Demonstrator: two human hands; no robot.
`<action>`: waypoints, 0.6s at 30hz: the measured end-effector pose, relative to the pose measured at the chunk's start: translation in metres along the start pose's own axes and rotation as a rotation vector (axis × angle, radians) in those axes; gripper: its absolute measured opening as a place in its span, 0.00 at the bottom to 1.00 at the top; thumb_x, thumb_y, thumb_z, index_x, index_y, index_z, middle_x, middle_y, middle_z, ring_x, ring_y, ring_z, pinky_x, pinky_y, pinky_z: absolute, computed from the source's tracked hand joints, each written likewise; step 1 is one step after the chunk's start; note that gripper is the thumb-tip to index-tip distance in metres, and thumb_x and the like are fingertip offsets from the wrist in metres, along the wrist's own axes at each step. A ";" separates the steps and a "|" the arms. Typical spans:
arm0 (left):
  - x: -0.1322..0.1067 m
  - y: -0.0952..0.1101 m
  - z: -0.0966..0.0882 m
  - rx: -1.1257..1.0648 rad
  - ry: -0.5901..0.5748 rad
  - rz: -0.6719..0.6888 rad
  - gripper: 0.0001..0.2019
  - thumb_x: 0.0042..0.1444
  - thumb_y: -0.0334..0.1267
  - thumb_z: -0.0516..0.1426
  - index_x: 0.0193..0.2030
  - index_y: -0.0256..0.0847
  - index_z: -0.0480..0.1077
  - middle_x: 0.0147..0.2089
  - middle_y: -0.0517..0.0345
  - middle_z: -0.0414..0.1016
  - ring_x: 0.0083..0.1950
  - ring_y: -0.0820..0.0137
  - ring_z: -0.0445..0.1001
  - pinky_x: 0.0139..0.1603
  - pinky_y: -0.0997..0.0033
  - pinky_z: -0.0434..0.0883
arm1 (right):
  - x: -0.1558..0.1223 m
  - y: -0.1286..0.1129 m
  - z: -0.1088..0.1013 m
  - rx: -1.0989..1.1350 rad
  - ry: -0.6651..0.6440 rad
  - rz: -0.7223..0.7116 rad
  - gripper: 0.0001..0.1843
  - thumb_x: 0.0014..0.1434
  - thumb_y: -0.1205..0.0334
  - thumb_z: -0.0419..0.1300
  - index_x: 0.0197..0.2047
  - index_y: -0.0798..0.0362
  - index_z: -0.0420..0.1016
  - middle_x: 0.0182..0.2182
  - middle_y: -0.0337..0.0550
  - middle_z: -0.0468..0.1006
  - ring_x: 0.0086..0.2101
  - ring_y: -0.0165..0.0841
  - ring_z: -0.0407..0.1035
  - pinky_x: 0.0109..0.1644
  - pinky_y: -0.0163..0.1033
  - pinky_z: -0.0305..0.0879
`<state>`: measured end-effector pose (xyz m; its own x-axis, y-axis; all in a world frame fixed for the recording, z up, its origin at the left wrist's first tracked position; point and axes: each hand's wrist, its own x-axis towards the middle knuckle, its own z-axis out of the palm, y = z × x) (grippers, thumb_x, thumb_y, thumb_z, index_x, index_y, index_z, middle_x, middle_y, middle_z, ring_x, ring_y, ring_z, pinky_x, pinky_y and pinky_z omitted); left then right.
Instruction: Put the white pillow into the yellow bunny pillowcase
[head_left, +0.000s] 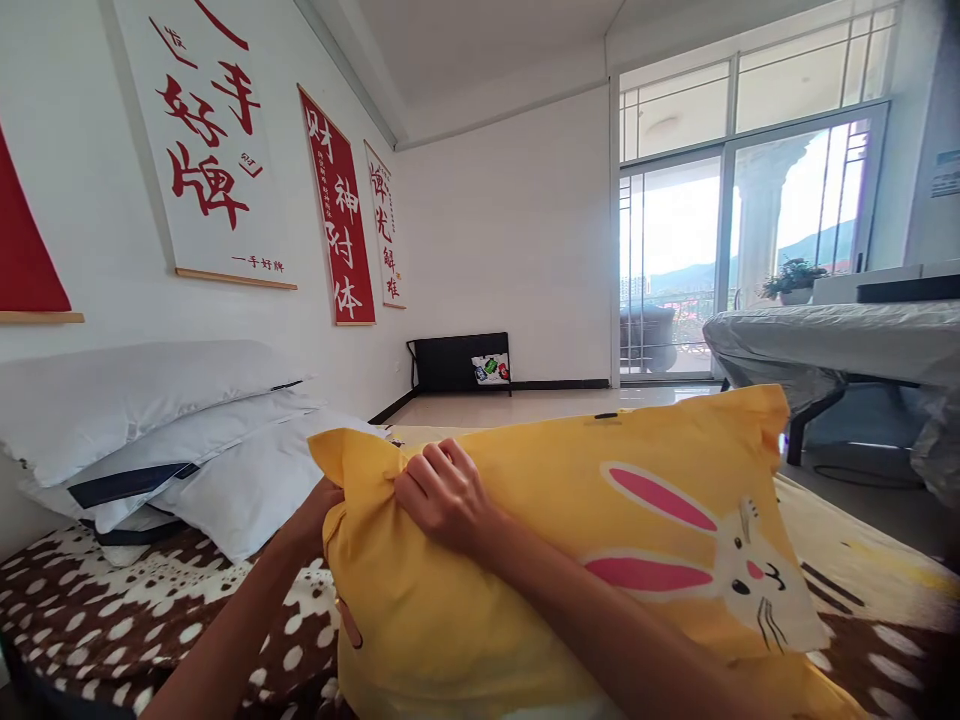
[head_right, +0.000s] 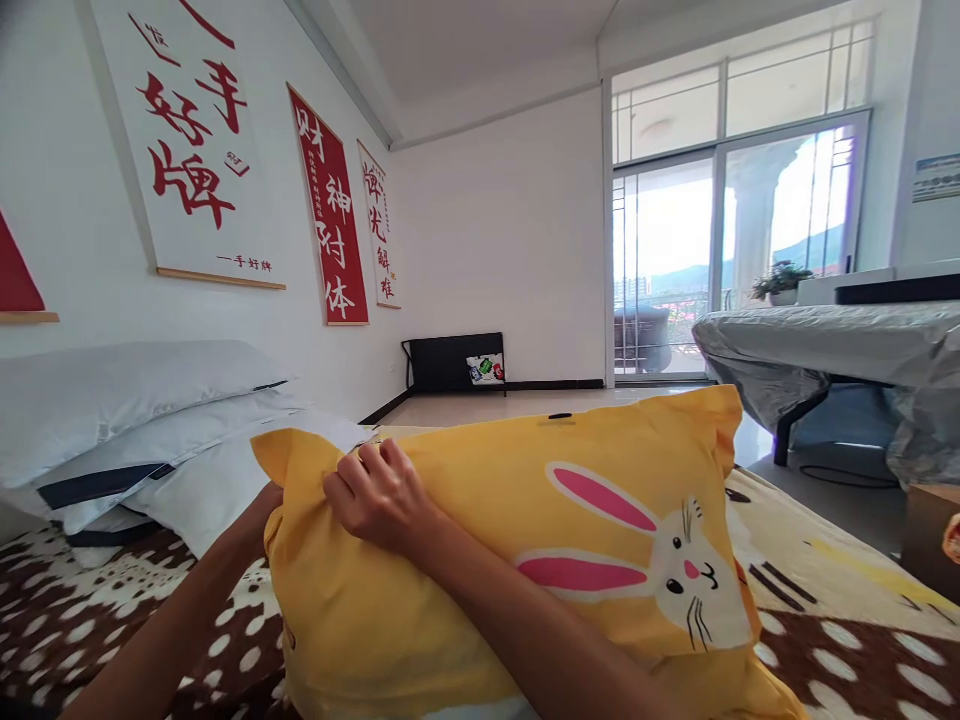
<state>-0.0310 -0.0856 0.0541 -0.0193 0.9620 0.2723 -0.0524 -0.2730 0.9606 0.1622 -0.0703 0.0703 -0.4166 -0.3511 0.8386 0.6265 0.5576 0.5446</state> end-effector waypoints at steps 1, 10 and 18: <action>-0.002 0.003 0.002 0.061 -0.001 0.032 0.09 0.35 0.28 0.64 0.19 0.40 0.66 0.19 0.62 0.67 0.27 0.68 0.68 0.25 0.72 0.62 | 0.000 0.001 0.001 -0.001 0.005 0.002 0.16 0.59 0.74 0.53 0.21 0.53 0.59 0.23 0.38 0.60 0.26 0.30 0.52 0.32 0.40 0.46; -0.011 0.023 -0.003 0.342 -0.029 0.271 0.07 0.40 0.31 0.63 0.28 0.40 0.72 0.29 0.57 0.74 0.33 0.64 0.70 0.33 0.71 0.68 | -0.001 0.003 0.010 -0.036 -0.012 0.027 0.17 0.60 0.74 0.53 0.21 0.52 0.59 0.22 0.38 0.60 0.26 0.31 0.52 0.33 0.40 0.46; -0.018 0.037 -0.010 0.545 -0.164 0.175 0.07 0.43 0.32 0.64 0.32 0.41 0.75 0.33 0.56 0.76 0.39 0.61 0.70 0.37 0.72 0.68 | -0.003 0.002 0.014 -0.039 -0.010 -0.006 0.17 0.59 0.77 0.51 0.21 0.53 0.60 0.21 0.38 0.59 0.26 0.31 0.51 0.32 0.40 0.43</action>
<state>-0.0422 -0.1128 0.0840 0.1754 0.9029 0.3925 0.4584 -0.4277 0.7790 0.1559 -0.0577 0.0691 -0.4269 -0.3465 0.8353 0.6489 0.5258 0.5499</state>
